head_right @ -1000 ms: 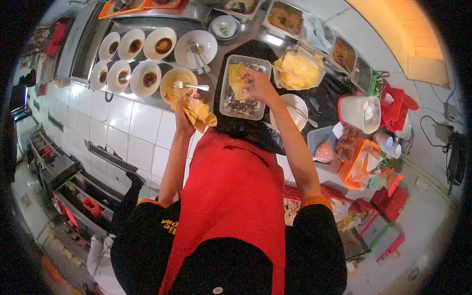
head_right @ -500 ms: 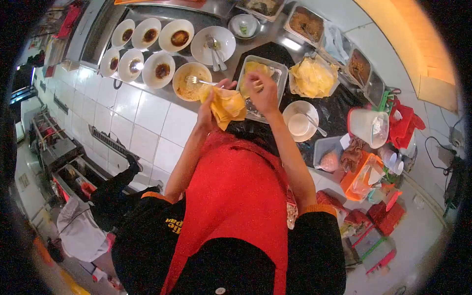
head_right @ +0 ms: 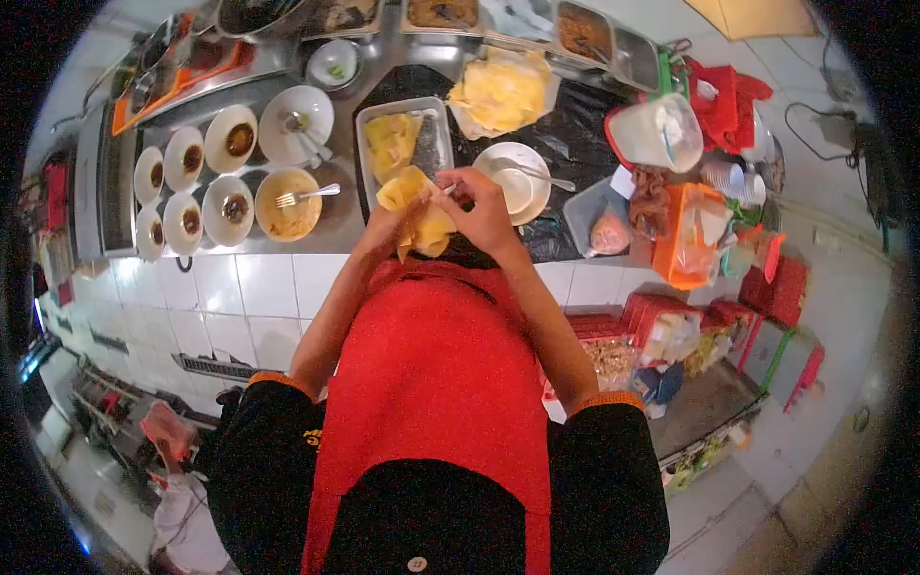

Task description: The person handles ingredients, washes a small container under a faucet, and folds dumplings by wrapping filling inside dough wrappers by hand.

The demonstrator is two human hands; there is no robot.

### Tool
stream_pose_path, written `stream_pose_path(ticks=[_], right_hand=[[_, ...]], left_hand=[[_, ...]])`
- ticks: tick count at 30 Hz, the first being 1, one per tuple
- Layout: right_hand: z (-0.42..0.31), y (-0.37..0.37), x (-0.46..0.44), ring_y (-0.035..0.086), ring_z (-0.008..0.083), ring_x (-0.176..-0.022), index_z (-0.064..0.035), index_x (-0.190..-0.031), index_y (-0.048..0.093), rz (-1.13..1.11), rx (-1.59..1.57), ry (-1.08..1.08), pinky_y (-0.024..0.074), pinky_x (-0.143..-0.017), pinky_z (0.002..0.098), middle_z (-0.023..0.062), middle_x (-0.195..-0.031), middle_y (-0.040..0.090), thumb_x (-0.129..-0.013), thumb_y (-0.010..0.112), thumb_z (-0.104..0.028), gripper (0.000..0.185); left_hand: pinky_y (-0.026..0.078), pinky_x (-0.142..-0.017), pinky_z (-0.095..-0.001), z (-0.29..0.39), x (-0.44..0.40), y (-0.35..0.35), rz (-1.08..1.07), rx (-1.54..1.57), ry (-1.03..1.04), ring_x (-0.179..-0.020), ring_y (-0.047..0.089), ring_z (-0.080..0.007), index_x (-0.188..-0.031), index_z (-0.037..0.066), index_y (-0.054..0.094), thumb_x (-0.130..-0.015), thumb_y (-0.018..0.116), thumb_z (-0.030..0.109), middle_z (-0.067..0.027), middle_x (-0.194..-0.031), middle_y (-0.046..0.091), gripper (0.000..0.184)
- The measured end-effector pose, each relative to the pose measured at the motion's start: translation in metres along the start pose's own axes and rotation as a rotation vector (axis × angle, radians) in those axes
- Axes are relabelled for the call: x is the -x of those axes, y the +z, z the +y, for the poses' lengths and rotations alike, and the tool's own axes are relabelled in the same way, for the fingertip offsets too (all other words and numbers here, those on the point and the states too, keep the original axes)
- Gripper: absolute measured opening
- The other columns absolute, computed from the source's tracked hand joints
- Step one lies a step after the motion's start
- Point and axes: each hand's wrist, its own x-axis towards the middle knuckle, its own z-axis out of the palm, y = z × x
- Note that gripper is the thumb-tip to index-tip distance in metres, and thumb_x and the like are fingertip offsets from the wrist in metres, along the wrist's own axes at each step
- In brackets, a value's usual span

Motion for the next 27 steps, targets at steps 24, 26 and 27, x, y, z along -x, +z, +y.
stream_pose_path(ticks=[24, 26, 27], right_hand=[[-0.023, -0.02, 0.009, 0.048, 0.0334, -0.131, -0.0144, -0.127, 0.068, 0.087, 0.555, -0.516, 0.0375, -0.106, 0.0472, 0.0183, -0.141, 0.053, -0.096, 0.067, -0.035, 0.038], [-0.024, -0.02, 0.008, 0.064, 0.0264, -0.109, -0.0078, -0.126, 0.067, 0.034, 0.164, -0.291, 0.0485, -0.094, 0.04, 0.0145, -0.116, 0.068, -0.093, 0.073, -0.023, 0.037], [-0.023, -0.018, 0.009, 0.064, 0.0264, -0.109, -0.0078, -0.126, 0.067, 0.034, 0.163, -0.293, 0.0485, -0.094, 0.04, 0.0145, -0.116, 0.068, -0.093, 0.073, -0.023, 0.037]], left_hand=[[0.053, -0.062, -0.0276, 0.016, 0.011, 0.029, 0.058, -0.205, 0.049, -0.08, 0.066, -0.0116, -0.115, 0.005, 0.066, -0.093, 0.074, 0.035, -0.0035, -0.1, 0.07, 0.038], [0.054, -0.065, -0.0279, 0.019, 0.011, 0.03, 0.078, -0.136, -0.026, -0.082, 0.067, -0.0119, -0.114, 0.005, 0.066, -0.094, 0.073, 0.035, -0.0036, -0.1, 0.07, 0.037], [0.055, -0.066, -0.0284, 0.013, 0.007, 0.029, 0.119, -0.073, 0.029, -0.082, 0.068, -0.0126, -0.114, 0.004, 0.065, -0.095, 0.072, 0.034, -0.0037, -0.1, 0.071, 0.036]])
